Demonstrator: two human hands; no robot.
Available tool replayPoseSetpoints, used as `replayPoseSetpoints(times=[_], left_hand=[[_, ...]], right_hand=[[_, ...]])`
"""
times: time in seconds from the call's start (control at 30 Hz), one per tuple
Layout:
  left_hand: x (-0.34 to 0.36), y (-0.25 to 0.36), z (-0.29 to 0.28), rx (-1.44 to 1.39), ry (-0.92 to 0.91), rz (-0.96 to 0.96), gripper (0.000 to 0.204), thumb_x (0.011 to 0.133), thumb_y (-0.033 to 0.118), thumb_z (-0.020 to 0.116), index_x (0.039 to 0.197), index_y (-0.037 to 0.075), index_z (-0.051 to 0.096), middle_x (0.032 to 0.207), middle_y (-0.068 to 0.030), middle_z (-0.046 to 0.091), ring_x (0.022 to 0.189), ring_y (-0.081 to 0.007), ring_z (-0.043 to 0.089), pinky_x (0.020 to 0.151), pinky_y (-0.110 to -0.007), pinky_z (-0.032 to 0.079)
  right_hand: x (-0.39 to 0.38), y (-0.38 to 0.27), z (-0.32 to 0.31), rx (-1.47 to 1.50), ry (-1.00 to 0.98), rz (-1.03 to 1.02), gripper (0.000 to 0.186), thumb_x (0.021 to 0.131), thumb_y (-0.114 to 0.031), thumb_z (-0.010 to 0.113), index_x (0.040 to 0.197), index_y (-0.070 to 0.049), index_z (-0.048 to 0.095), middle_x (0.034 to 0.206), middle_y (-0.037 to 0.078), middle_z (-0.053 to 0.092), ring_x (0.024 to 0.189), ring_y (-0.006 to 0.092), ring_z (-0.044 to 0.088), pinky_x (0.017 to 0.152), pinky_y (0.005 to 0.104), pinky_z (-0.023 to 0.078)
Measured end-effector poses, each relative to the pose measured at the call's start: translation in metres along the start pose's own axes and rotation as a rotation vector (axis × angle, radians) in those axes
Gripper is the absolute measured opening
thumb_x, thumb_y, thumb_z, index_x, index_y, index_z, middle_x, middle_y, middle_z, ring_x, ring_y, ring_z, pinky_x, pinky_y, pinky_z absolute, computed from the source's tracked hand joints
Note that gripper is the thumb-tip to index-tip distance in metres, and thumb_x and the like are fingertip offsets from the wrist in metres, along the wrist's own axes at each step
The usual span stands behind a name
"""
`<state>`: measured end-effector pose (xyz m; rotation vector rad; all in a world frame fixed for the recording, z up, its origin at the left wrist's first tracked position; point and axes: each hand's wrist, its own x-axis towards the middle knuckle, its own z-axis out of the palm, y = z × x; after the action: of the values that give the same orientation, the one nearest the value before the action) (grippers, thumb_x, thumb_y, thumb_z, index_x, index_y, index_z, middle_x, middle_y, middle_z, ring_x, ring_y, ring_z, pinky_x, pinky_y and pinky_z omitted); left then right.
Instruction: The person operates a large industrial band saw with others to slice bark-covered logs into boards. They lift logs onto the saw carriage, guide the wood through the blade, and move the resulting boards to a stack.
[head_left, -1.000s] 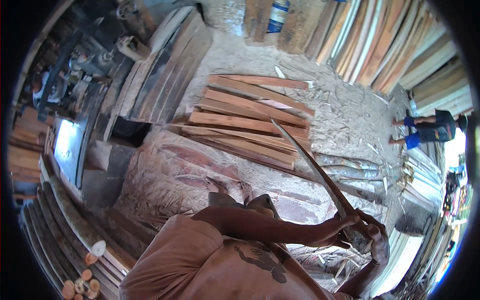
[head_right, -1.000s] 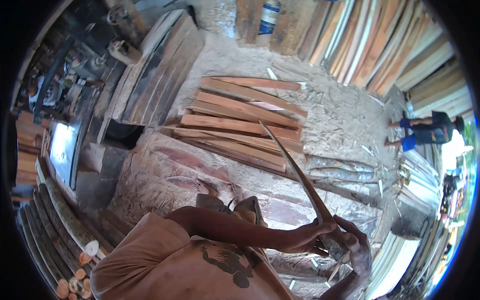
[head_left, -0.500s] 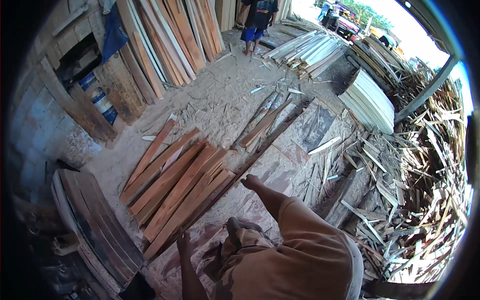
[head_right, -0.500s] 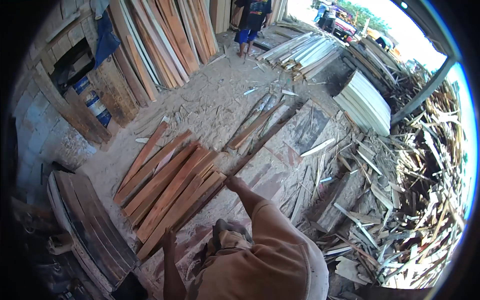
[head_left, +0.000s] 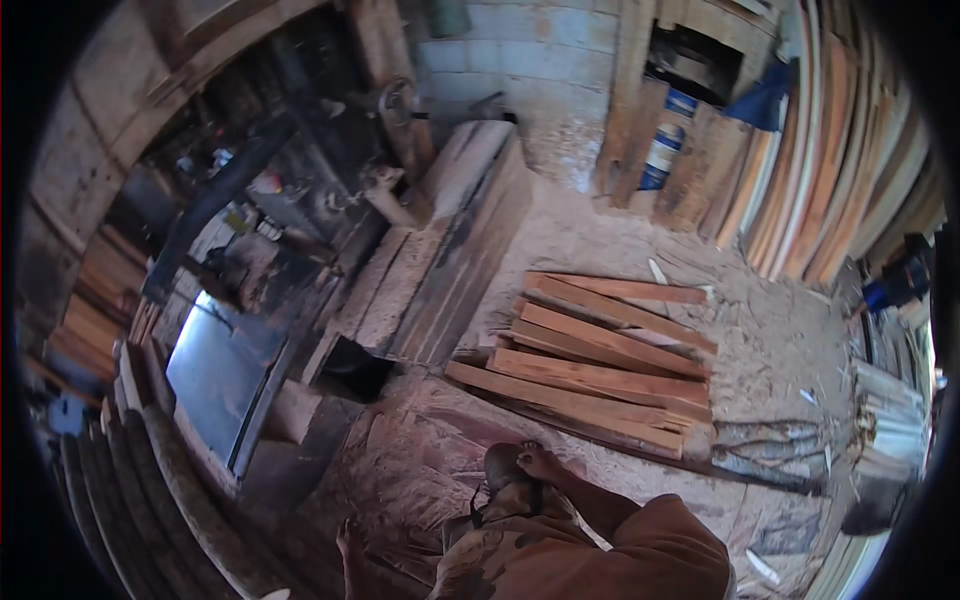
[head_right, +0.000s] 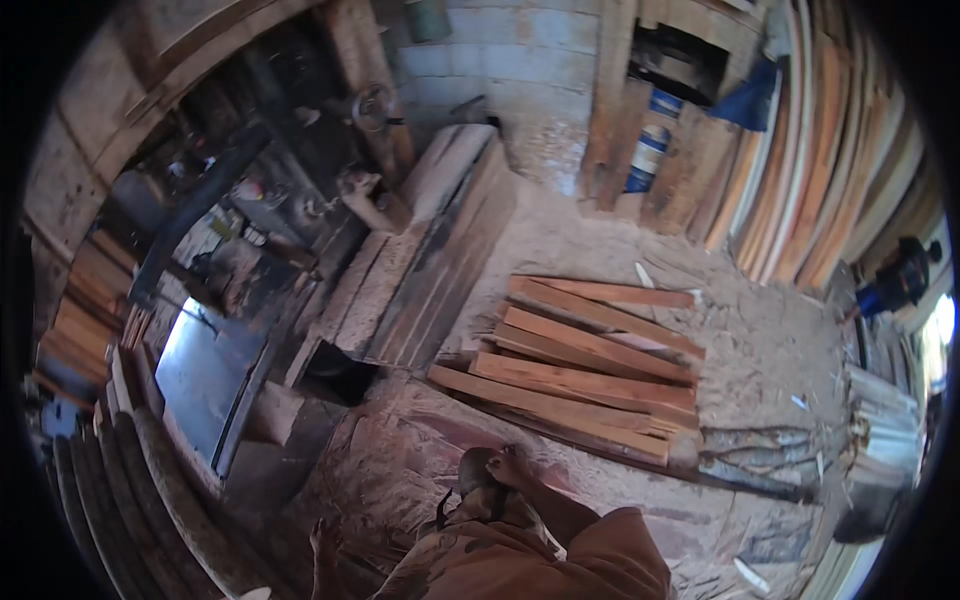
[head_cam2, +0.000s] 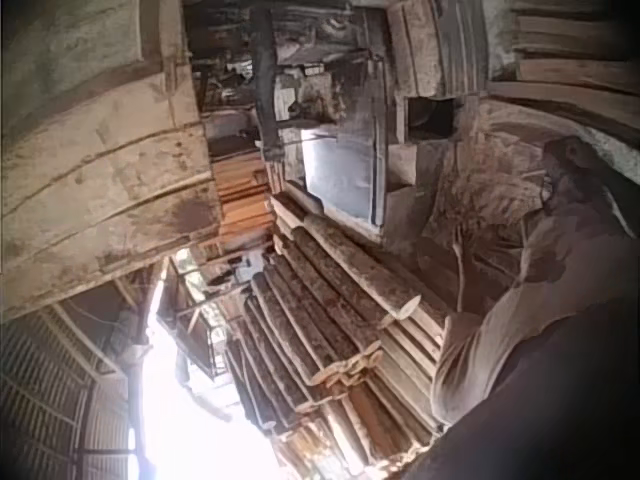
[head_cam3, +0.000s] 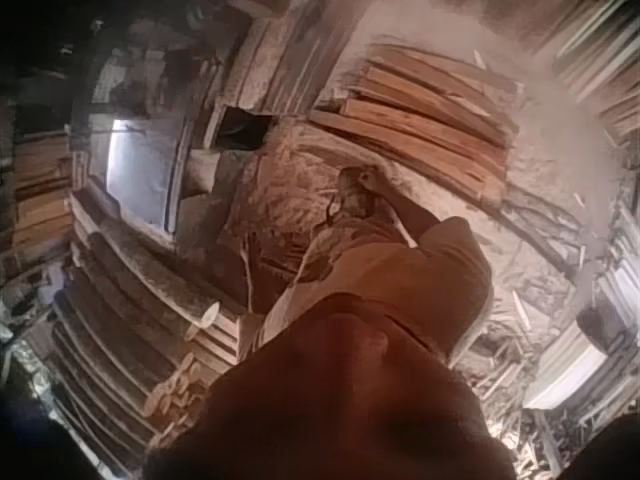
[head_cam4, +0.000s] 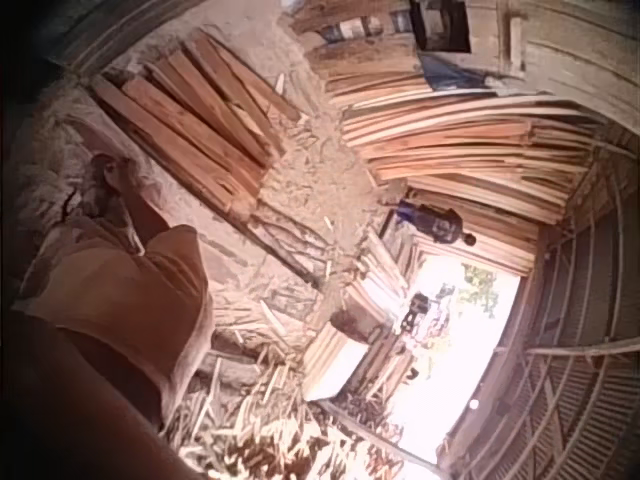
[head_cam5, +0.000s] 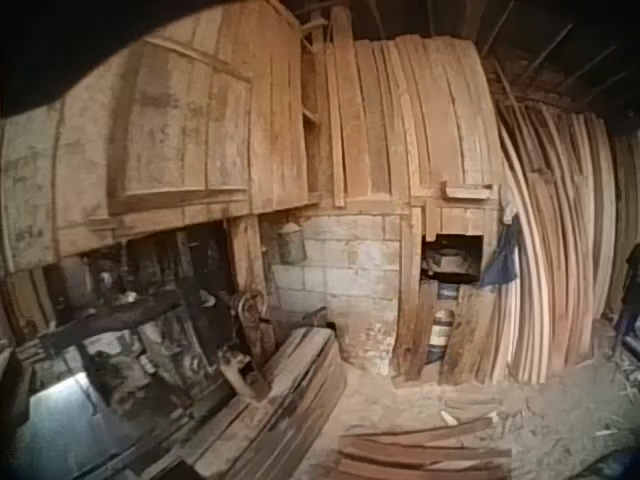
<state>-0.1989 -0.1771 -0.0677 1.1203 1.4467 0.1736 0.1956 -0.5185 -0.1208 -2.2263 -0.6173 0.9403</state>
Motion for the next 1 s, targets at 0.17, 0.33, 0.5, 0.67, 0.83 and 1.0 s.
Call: replayPoseSetpoints(times=[0.17, 0.33, 0.5, 0.67, 0.83, 1.0], left_hand=[[-0.045, 0.034, 0.053, -0.259, -0.069, -0.025, 0.052, 0.09, 0.035, 0.05, 0.134, 0.013, 0.035, 0.115, -0.0122, 0.057, 0.095, -0.0235, 0.06, 0.077, -0.034, 0.048], [-0.061, 0.15, -0.002, -0.458, 0.282, 0.258, 0.052, 0.088, 0.033, 0.054, 0.131, 0.009, 0.038, 0.104, -0.0117, 0.061, 0.091, -0.0224, 0.062, 0.072, -0.032, 0.048], [-0.123, 0.34, -0.085, -0.373, 0.836, 0.722, 0.06, 0.087, 0.047, 0.049, 0.132, 0.01, 0.038, 0.114, -0.0096, 0.056, 0.097, -0.019, 0.056, 0.081, -0.03, 0.043], [-0.199, 0.545, -0.089, -0.173, 1.11, 1.136, 0.064, 0.091, 0.053, 0.031, 0.137, 0.008, 0.03, 0.124, -0.012, 0.048, 0.112, -0.0226, 0.048, 0.092, -0.034, 0.037], [-0.204, 0.613, -0.123, 1.265, 1.952, 0.879, 0.069, 0.085, 0.017, 0.059, 0.139, 0.002, 0.019, 0.137, -0.0151, 0.031, 0.119, -0.0258, 0.04, 0.101, -0.037, 0.031], [-0.175, 0.639, -0.091, 0.539, 1.59, 1.314, 0.085, 0.076, -0.002, 0.063, 0.14, 0.002, 0.008, 0.137, -0.0154, 0.031, 0.121, -0.0226, 0.038, 0.101, -0.035, 0.034]], right_hand=[[0.146, -0.094, 0.018, -0.219, -0.335, -0.168, 0.037, 0.078, -0.042, 0.059, 0.101, -0.013, 0.065, 0.094, 0.011, 0.065, 0.086, 0.0262, 0.063, 0.076, 0.0343, 0.049], [0.326, -0.315, 0.025, -0.181, -0.365, -0.566, 0.039, 0.08, -0.039, 0.056, 0.106, -0.009, 0.062, 0.096, 0.011, 0.065, 0.091, 0.025, 0.062, 0.078, 0.0342, 0.047], [0.478, -0.57, 0.001, -0.14, 0.03, -0.843, 0.034, 0.08, -0.032, 0.055, 0.102, -0.007, 0.062, 0.098, 0.017, 0.063, 0.092, 0.0317, 0.06, 0.079, 0.0409, 0.047], [0.57, -0.715, -0.057, -0.371, 0.48, -0.858, 0.038, 0.08, -0.036, 0.058, 0.107, -0.009, 0.06, 0.095, 0.018, 0.063, 0.092, 0.0322, 0.06, 0.076, 0.0404, 0.048], [0.598, -0.779, -0.052, -0.476, 0.17, -1.027, 0.038, 0.08, -0.036, 0.058, 0.107, -0.009, 0.06, 0.094, 0.018, 0.063, 0.091, 0.032, 0.06, 0.075, 0.0401, 0.048], [0.6, -0.803, -0.057, -0.47, -0.033, -1.183, 0.038, 0.079, -0.036, 0.058, 0.106, -0.009, 0.06, 0.094, 0.018, 0.063, 0.09, 0.0318, 0.06, 0.075, 0.0398, 0.048]])
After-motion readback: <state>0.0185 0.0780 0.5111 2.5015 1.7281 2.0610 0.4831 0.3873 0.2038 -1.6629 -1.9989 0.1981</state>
